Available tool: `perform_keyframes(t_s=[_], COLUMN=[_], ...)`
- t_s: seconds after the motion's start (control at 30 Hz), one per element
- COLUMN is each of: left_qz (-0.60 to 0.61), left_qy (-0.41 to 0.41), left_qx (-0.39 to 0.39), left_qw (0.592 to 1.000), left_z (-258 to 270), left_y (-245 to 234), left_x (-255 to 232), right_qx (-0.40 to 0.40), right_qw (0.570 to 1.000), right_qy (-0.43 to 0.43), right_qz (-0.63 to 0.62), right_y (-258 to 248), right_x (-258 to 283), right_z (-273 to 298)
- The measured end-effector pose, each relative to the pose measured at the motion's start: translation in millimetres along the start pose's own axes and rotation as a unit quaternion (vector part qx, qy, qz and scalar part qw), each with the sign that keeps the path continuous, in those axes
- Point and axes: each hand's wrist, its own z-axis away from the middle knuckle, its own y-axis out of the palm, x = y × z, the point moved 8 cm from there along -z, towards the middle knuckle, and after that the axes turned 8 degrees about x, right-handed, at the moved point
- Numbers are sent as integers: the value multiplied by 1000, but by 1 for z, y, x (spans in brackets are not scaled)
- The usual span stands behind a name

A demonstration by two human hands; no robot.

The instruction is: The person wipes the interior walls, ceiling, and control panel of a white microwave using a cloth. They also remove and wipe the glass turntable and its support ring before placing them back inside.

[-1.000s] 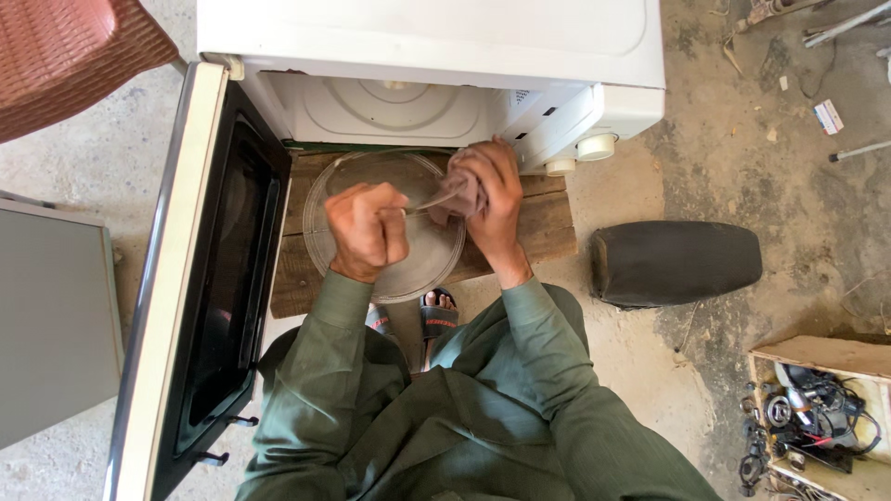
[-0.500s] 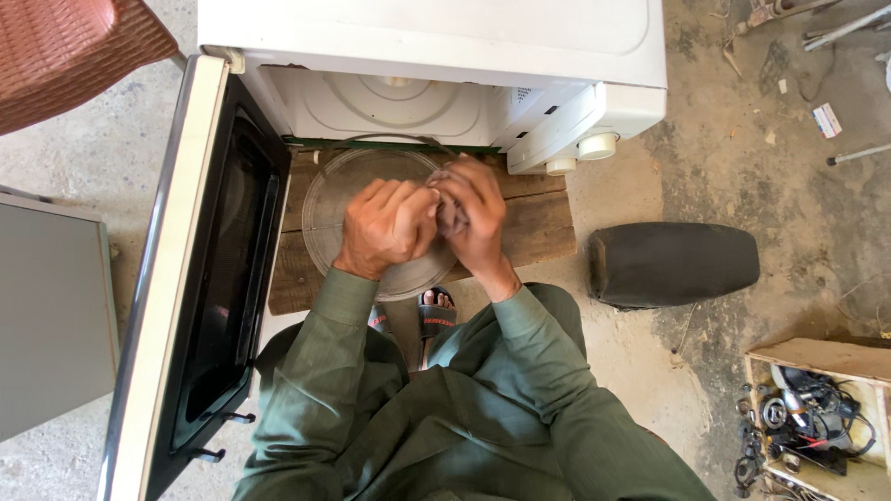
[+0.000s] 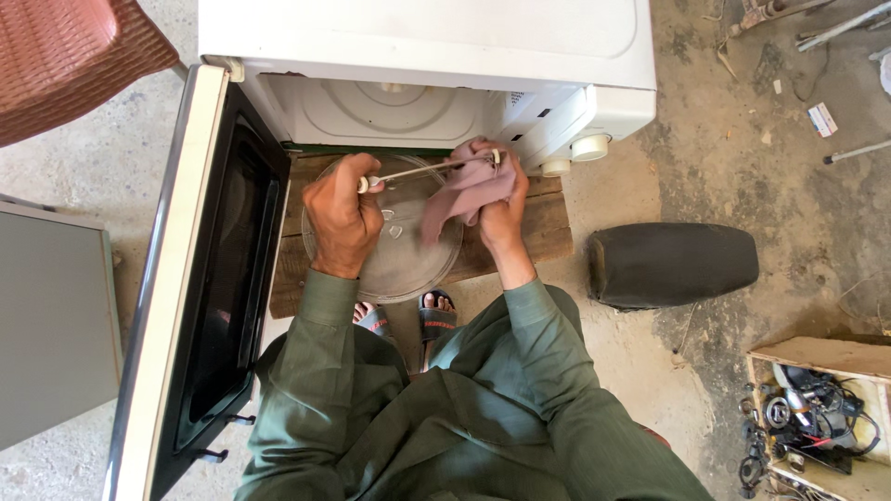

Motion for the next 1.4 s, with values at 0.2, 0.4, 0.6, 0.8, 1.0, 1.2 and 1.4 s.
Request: perform_keyframes(t_s=[0.2,0.4,0.6,0.8,1.0,1.2,1.4], left_qz=[-46,-94,-187,-207,-208,-188,-215], left_qy=[27,66,149,191,198,175,189], left_qx=[25,69,90,147,149,116,132], left_qw=[998,991,967,948,946,959,949], left_z=[-5,-7,-2,2,-1,-1,1], left_y=[-3,6,21,46,43,41,43], left_x=[-11,-21,-32,-51,-56,-50,-53], right_qx=[13,47,68,63,43,41,76], right_qw=[982,896,824,781,801,824,822], right_qy=[-42,-114,-256,-302,-210,-194,-225], right_qz=[183,426,501,543,559,531,518], right_y=[-2,23,49,82,49,47,75], right_x=[23,49,64,104,90,74,93], right_z=[-5,-2,-3,17,-2,-5,4])
